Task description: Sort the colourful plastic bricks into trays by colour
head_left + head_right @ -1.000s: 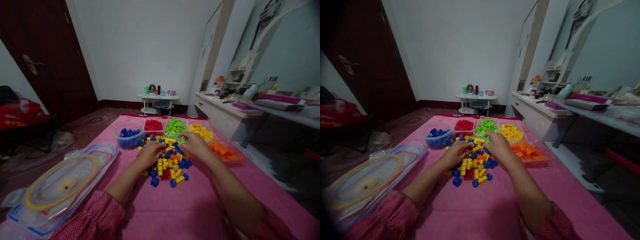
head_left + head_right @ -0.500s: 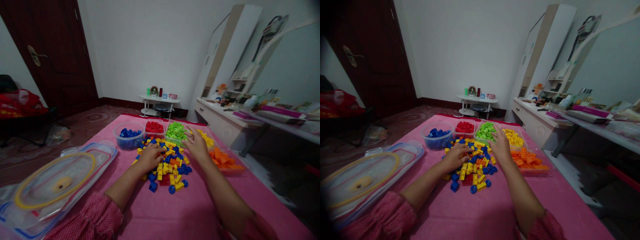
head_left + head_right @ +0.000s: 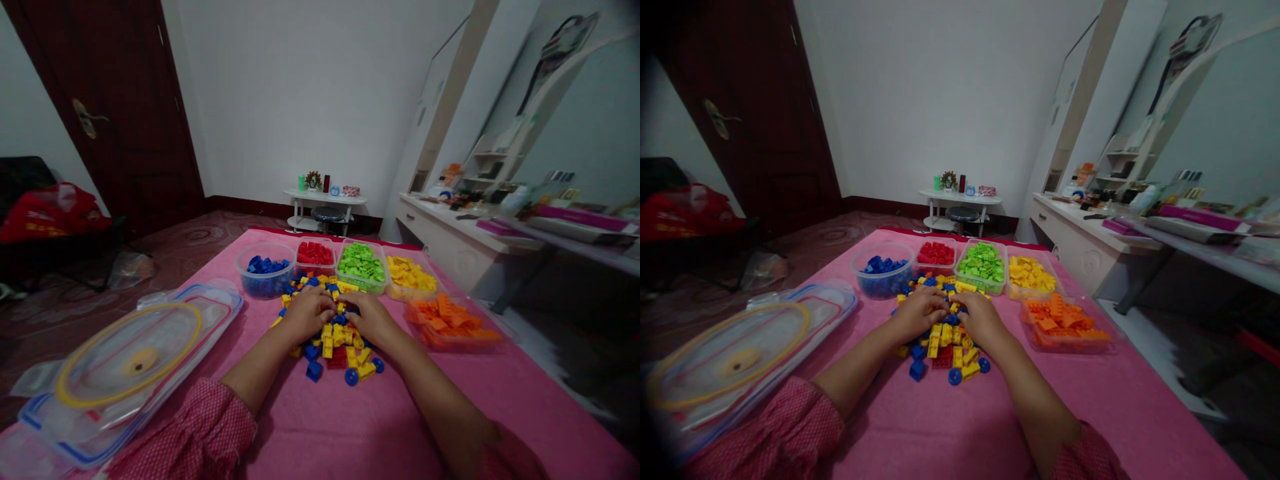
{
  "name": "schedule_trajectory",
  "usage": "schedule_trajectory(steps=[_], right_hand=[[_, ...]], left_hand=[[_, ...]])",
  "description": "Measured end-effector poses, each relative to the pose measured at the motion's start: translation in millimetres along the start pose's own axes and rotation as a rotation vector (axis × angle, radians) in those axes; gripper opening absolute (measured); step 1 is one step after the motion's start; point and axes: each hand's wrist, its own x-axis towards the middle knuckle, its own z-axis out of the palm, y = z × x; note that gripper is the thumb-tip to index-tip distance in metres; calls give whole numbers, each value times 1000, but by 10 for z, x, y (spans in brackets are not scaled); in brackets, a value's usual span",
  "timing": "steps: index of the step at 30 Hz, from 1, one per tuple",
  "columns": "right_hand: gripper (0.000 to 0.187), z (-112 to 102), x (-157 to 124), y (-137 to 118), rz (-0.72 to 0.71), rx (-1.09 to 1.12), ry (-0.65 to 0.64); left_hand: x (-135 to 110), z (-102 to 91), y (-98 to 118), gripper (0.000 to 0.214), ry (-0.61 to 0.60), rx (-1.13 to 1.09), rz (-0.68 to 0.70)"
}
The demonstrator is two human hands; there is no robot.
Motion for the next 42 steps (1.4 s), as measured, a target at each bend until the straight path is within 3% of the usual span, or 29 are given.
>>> schedule_trajectory(steps=[5,9,14,16,21,24,28,33,38,42], right_hand=[[17,-19,-10,-26,32,-101,30],[11,-142,8,-38,136,-106,86],[32,-297,33,-89,153,18,178],[37,-341,26,-129,109,66,117],[22,-410,-50,-277,6,175,-251],[22,-405,-103,-380,-11,159,-360],[28,-329,-133,-466,-77,56,-353],[21,-262,-112,-453,-92,11,-311],[5,-335,-44,-322,58,211,-193],[10,-389,1,-288,144,438,-94]], left_hand=[[27,-46,-49,19,17,-36,0],[55,-324,14,20,23,-39,-12],[4,-593,264,37,-385,-21,4],[-26,-585,343,41,-446,67,15],[-36,-514,356,33,-435,96,22],[-24,-532,316,30,-459,25,22],[-20,-560,294,23,-454,-26,-7],[-5,-571,245,19,-474,-196,-70],[35,-552,232,38,-382,-567,-265],[53,-534,308,42,-262,-783,-392]])
